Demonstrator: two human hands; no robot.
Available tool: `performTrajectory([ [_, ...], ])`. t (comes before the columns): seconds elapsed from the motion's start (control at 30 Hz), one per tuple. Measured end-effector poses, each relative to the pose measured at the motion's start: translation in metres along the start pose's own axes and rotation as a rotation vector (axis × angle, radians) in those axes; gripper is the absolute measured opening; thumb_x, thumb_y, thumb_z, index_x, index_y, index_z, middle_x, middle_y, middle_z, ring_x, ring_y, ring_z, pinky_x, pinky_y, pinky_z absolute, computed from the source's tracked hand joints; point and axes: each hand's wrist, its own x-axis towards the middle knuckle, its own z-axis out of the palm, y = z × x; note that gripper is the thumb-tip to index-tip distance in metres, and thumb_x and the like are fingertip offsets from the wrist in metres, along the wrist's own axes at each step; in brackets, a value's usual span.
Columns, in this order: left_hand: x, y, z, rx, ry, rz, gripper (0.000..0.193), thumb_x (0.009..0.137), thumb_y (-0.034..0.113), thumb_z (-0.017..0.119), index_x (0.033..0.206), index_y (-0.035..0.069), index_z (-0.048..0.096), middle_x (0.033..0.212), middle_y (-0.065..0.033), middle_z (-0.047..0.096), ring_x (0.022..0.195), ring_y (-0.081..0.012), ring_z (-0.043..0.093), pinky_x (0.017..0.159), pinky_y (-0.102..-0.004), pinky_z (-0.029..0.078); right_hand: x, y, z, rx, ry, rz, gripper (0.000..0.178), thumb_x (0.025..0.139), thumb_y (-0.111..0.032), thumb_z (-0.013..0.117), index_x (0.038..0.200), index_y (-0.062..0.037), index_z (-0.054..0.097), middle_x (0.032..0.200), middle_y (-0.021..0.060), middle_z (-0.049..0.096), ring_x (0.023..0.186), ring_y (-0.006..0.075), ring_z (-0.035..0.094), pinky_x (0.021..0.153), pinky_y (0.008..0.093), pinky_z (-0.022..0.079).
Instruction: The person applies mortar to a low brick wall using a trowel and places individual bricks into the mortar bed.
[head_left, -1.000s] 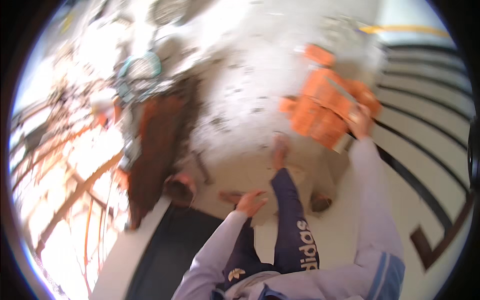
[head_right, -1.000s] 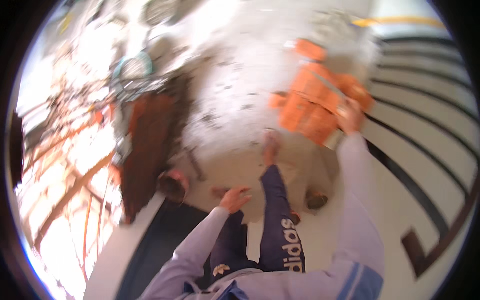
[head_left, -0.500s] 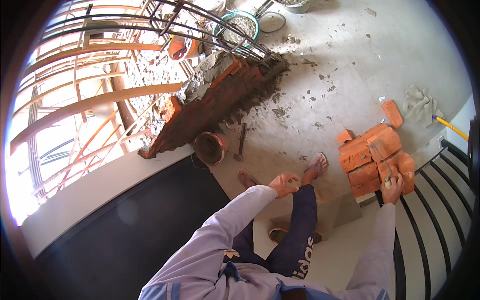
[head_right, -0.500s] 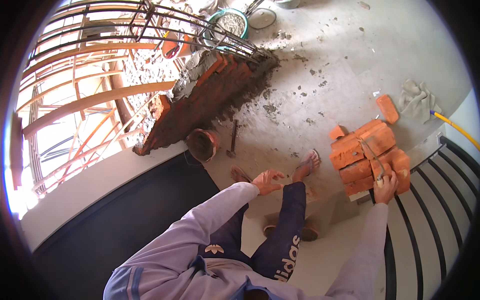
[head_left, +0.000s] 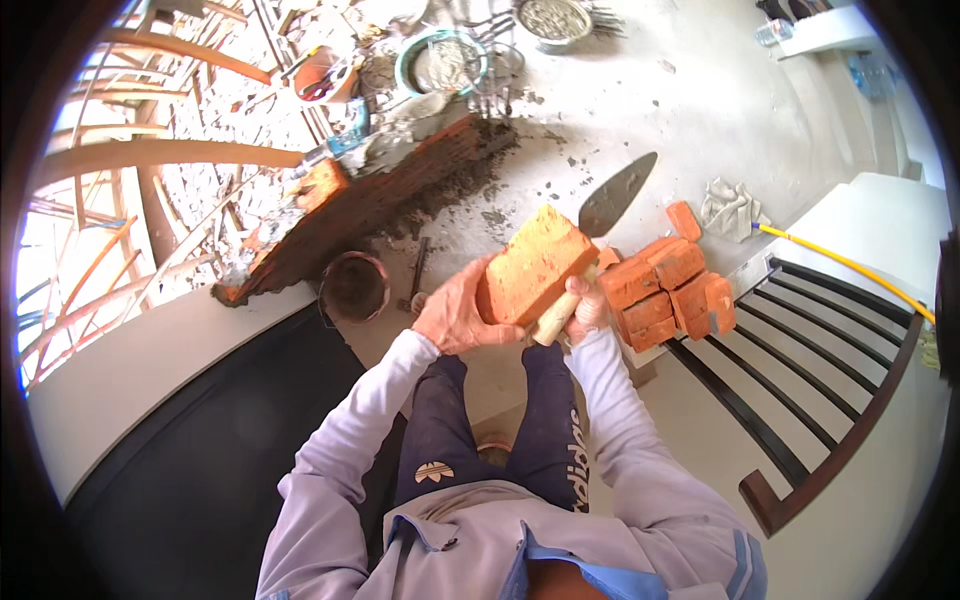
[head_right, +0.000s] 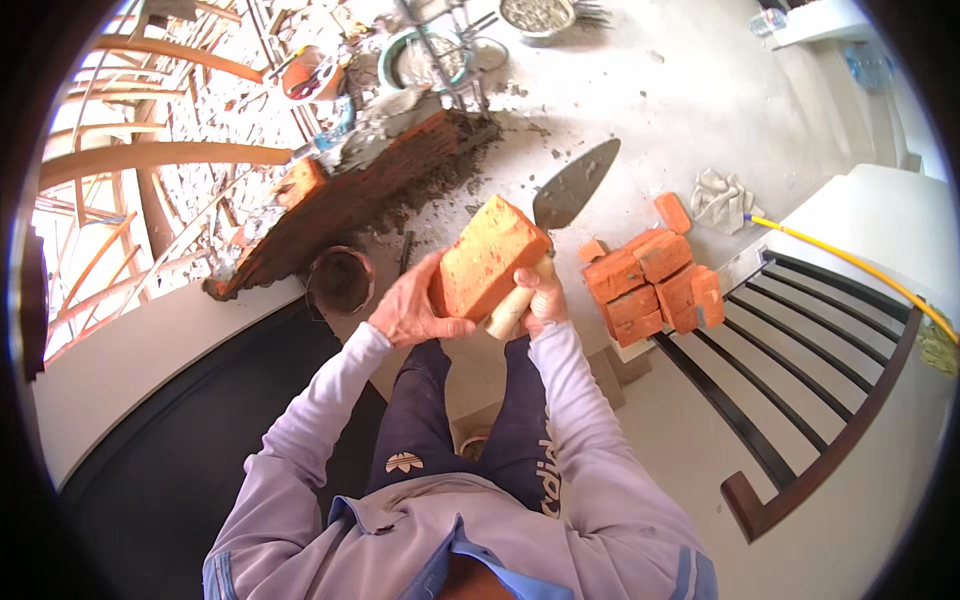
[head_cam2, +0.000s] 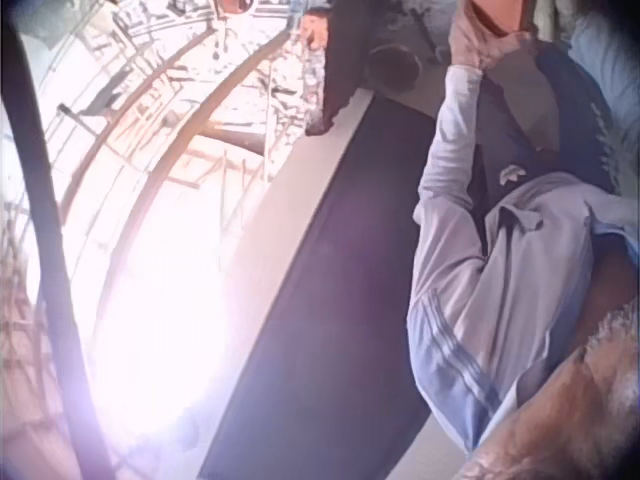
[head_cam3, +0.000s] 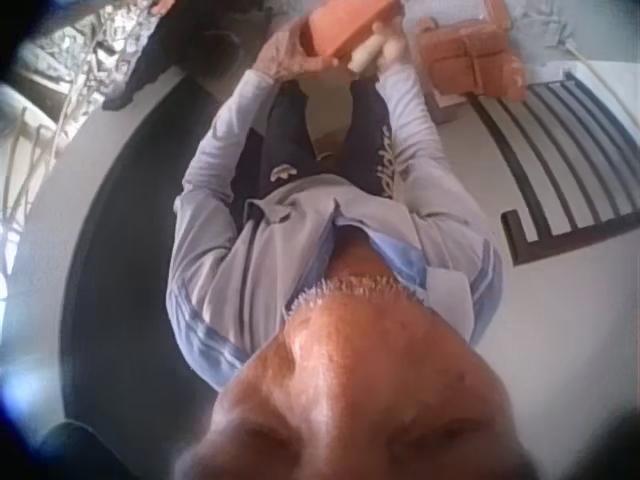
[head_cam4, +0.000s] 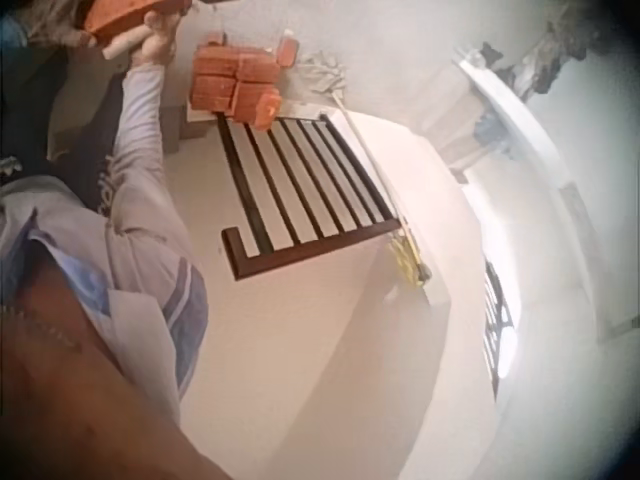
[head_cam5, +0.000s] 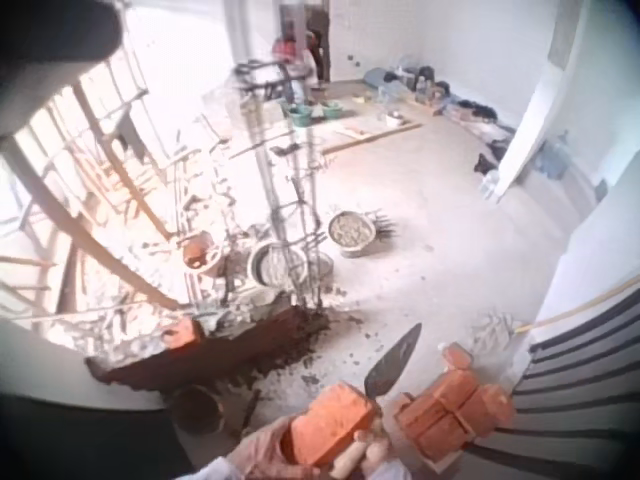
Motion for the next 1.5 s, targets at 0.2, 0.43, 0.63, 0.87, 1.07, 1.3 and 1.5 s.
performTrajectory([
  [0.2,-0.062,-0.014,-0.079,0.461,0.371,0.062,0.09,0.055,0.043,0.084,0.125,-0.003,0.051,0.113,-0.0189,0.06,0.107,-0.0338,0.059,0.094,-0.0389,0.047,0.016,0.071,0.085,-0.136,-0.115,0.033,0.076,0.063,-0.012,0.082,0.13,0.0008,0.049,0.118,0.0129,0.061,0.111,0.0273,0.059,0.097,0.0416,0.049],
  [0.43,-0.029,-0.104,-0.191,0.676,0.446,0.084,0.084,0.054,0.048,0.082,0.118,-0.001,0.058,0.109,-0.0172,0.063,0.101,-0.0318,0.063,0.087,-0.041,0.051,0.001,0.094,0.069,-0.863,0.269,0.003,0.031,0.087,-0.025,0.073,0.094,-0.0059,0.05,0.074,0.0027,0.058,0.056,0.012,0.059,0.043,0.0259,0.048],
  [0.63,0.077,-0.111,-0.299,0.846,0.447,0.133,0.078,0.056,0.047,0.082,0.115,0.0,0.061,0.099,-0.0165,0.067,0.096,-0.0329,0.065,0.083,-0.0431,0.052,0.006,0.098,0.034,-0.973,0.256,-0.012,0.03,0.085,-0.006,0.061,0.11,-0.0037,0.045,0.075,0.0051,0.053,0.047,0.0114,0.051,0.039,0.0277,0.046],
  [0.87,0.132,-0.125,-0.306,0.966,0.339,0.136,0.081,0.056,0.044,0.081,0.119,-0.003,0.06,0.106,-0.0164,0.066,0.103,-0.0343,0.062,0.089,-0.0439,0.05,0.031,0.086,0.044,-0.971,0.212,0.14,0.059,0.083,-0.001,0.057,0.136,0.0008,0.033,0.085,0.0078,0.054,0.047,0.0129,0.052,0.04,0.029,0.048],
  [1.07,0.145,-0.151,-0.301,0.95,0.361,0.094,0.07,0.054,0.04,0.081,0.108,0.0,0.062,0.106,-0.0168,0.064,0.103,-0.0339,0.061,0.089,-0.0426,0.049,0.051,0.076,0.055,-1.14,0.123,0.115,0.061,0.083,-0.002,0.057,0.138,0.0029,0.031,0.084,0.0092,0.056,0.047,0.0132,0.053,0.041,0.0299,0.047],
  [1.3,0.144,-0.168,-0.293,0.939,0.333,0.035,0.092,0.058,0.043,0.082,0.134,0.0,0.051,0.131,-0.0171,0.055,0.121,-0.0337,0.052,0.103,-0.0416,0.042,0.089,0.077,0.074,-1.574,0.009,-0.294,0.056,0.084,-0.004,0.059,0.134,0.0061,0.036,0.095,0.022,0.06,0.074,0.03,0.064,0.065,0.0364,0.054],
  [1.5,0.146,-0.179,-0.289,0.937,0.423,0.118,0.091,0.056,0.043,0.082,0.131,0.002,0.052,0.116,-0.013,0.058,0.113,-0.0313,0.054,0.098,-0.0404,0.044,0.16,0.116,0.146,-1.697,-0.172,-0.707,0.048,0.094,-0.013,0.056,0.135,0.0013,0.037,0.104,0.0209,0.059,0.083,0.0332,0.066,0.066,0.0393,0.057],
])
